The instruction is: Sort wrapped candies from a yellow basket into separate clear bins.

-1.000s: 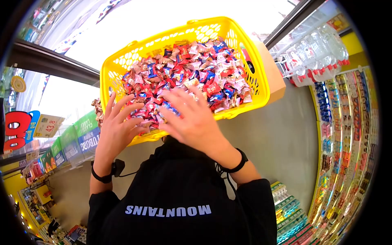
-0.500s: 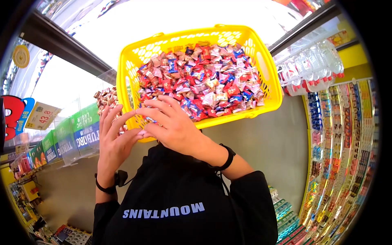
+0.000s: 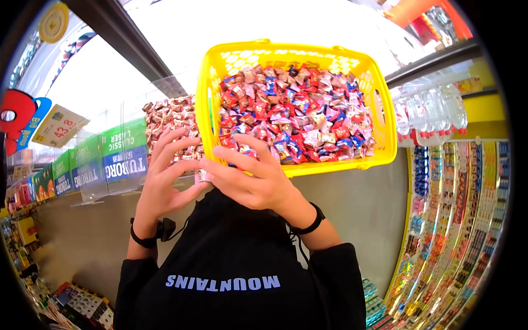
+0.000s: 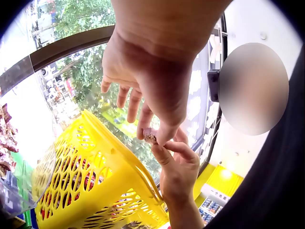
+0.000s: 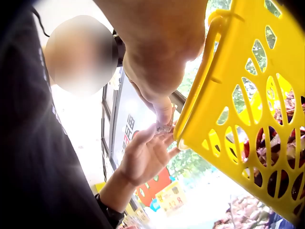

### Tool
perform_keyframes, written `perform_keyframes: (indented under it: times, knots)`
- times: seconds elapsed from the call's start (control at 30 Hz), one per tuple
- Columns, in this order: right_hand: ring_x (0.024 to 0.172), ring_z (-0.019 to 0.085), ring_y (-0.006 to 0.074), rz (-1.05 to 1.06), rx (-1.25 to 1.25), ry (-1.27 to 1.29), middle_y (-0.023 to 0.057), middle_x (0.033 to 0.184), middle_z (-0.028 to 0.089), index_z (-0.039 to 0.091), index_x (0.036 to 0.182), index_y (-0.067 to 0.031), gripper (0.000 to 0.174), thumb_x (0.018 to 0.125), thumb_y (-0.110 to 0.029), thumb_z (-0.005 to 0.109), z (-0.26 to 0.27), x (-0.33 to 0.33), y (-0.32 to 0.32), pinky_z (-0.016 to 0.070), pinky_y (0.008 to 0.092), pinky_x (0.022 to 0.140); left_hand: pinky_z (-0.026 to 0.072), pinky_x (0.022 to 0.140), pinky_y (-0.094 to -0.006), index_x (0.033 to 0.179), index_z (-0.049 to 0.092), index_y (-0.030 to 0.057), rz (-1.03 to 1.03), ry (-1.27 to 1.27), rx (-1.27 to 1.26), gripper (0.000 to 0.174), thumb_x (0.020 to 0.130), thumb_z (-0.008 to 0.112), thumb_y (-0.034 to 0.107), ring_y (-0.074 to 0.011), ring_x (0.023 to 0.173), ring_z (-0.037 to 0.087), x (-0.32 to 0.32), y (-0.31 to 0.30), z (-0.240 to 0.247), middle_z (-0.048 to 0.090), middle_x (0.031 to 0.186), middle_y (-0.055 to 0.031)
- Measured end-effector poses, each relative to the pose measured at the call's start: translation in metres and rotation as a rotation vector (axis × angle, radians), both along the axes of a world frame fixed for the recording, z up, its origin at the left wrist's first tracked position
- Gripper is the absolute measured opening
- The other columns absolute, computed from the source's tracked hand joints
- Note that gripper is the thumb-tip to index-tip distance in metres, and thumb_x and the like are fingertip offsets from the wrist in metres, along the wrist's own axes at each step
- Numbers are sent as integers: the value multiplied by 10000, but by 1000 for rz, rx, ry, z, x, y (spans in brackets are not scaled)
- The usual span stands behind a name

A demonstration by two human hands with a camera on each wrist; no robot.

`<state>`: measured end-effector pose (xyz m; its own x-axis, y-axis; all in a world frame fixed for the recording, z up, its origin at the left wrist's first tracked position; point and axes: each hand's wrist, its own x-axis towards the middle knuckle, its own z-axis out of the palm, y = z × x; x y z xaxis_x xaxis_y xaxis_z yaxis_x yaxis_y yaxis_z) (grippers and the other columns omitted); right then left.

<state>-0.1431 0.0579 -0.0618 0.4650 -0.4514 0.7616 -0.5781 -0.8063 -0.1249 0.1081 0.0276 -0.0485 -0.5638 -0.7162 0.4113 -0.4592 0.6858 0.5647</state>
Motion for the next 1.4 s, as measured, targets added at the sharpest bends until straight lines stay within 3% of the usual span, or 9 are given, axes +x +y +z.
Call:
perform_keyframes:
  times: [0.07,0.27,0.43,0.47,0.67,0.87,1.03,1.23,1.4]
  knots:
    - [1332,639,263,-53,38,59,35,1364,728,798,967,-123,140,832,-135,830,1,0,0,512,543,1114,364,1251,-613,1038,768,153,23,15,-2,347,745,940,222,-359,1445,535,6,-1,-7,666,1420,-66]
    - [1335,636,323,-187,205,98,132,1407,690,776,1121,-89,291,832,-82,809,0,4,-8,465,583,1165,367,1257,-582,1045,771,141,200,-117,-81,357,738,945,197,-360,1459,522,41,-13,-51,666,1425,-66]
    - [1333,637,334,-256,256,100,138,1405,685,781,1205,-92,402,806,-48,800,0,12,-11,430,588,1196,328,1261,-592,1077,759,148,272,-252,-36,349,780,915,242,-347,1465,495,72,-19,-117,638,1446,-74]
    - [1332,637,335,-258,263,100,139,1404,685,780,1207,-92,403,808,-48,799,0,13,-11,431,585,1195,318,1264,-592,1169,750,155,292,-299,-46,413,802,907,263,-352,1473,487,75,-18,-126,619,1476,-91]
    - [1320,639,341,-249,289,108,141,1398,684,772,1208,-85,398,812,-54,799,-1,11,-12,435,582,1196,313,1267,-590,1351,701,172,415,-372,7,492,901,844,309,-363,1476,485,78,-10,-149,596,1513,-128]
    - [1331,630,341,-216,322,95,147,1396,680,763,1168,-67,352,819,-84,808,0,8,-7,435,590,1198,332,1262,-575,1334,717,154,386,-278,-4,434,926,818,264,-377,1463,500,60,-11,-115,604,1504,-131]
    - [1334,626,337,-243,299,86,142,1406,676,757,1151,-60,329,827,-94,803,5,-10,6,432,597,1194,354,1268,-565,1297,735,109,307,-173,-72,440,874,850,146,-388,1480,503,21,-16,-57,606,1516,-135]
    - [1263,668,312,-498,221,68,116,1321,721,769,1155,-93,299,859,-66,801,13,-82,17,461,551,1162,341,1274,-585,1270,750,109,179,-112,-145,426,856,849,114,-408,1483,504,-28,-24,-1,615,1508,-147]
    - [1253,675,326,-648,213,63,123,1315,722,778,1151,-97,296,857,-65,805,7,-140,20,472,544,1147,332,1280,-588,1234,767,145,76,-172,-138,383,862,858,153,-394,1479,508,-63,-31,15,627,1492,-119]
